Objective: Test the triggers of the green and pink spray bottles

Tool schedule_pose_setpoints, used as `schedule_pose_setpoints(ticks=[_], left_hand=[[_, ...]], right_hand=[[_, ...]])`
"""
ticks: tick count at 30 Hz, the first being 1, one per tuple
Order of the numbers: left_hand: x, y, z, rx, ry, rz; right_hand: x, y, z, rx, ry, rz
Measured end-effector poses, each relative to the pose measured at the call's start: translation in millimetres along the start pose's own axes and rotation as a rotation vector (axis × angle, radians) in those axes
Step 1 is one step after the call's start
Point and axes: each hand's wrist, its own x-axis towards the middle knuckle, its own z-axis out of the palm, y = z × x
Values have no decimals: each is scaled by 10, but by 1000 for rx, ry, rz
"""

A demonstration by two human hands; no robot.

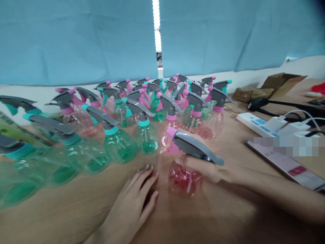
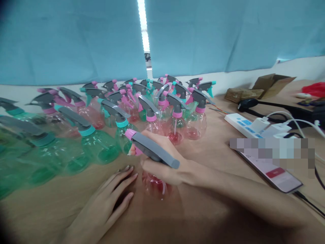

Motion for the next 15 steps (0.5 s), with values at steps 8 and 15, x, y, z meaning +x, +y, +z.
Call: schedule_pose_setpoints(ticks=[8,15], left_hand=[[-6,-8,6,3,4,7],[5,-5,1,-1,3,6]], right_hand=[[44,16,-14,204,-100,-76],[20,48,18,251,-65,-66]])
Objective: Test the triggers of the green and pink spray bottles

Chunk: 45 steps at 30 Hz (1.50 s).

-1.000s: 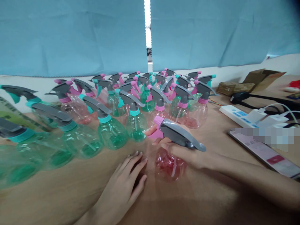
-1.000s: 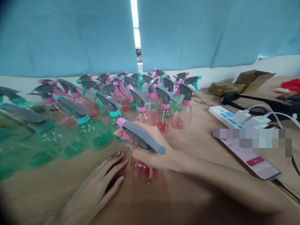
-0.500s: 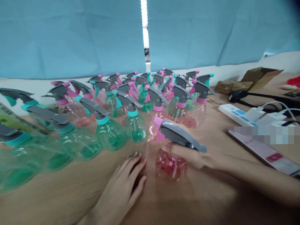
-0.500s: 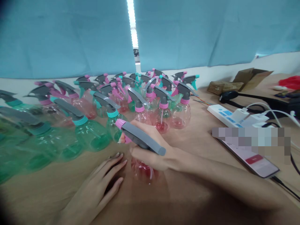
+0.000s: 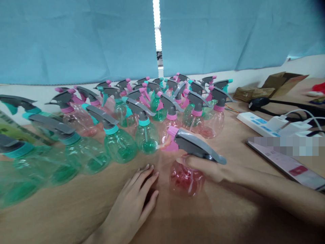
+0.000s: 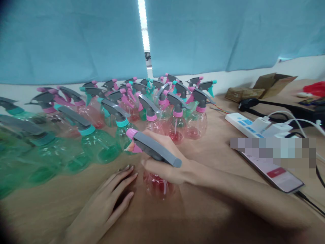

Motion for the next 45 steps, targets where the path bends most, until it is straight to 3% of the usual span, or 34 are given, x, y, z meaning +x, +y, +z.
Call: schedule_pose_setpoints(ticks=[13,21,45], left_hand=[[5,19,-16,-19,-6,-16],[25,34,-36,-19,-18,-19],[19,36,-43,-8,-20,-7]], right_hand=[[64,-13,38,6,27,66],[53,19,55,4,52,15],[63,-103,65,18,67,68]])
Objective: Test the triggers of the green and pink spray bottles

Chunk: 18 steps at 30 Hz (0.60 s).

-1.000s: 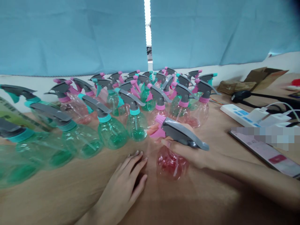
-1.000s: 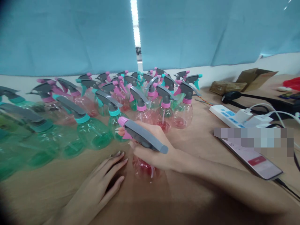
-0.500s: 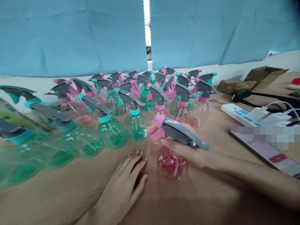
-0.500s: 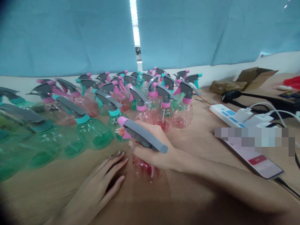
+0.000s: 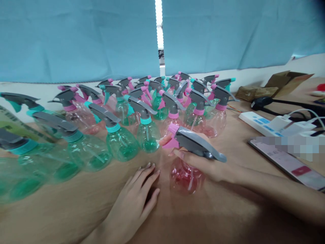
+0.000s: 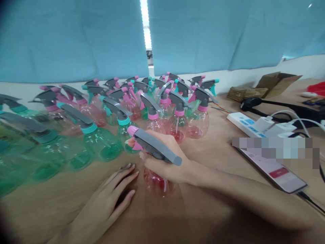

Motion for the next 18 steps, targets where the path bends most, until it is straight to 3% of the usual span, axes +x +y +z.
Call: schedule_pose_setpoints(ticks=[5,18], left_hand=[[-3,-2,-2,-11,5,-4],[17,-3,-2,-18,-3,-8]], right_hand=[[-5,-35,-13,27,-28,48],[-17,-49,-21,-18,-17,-43]])
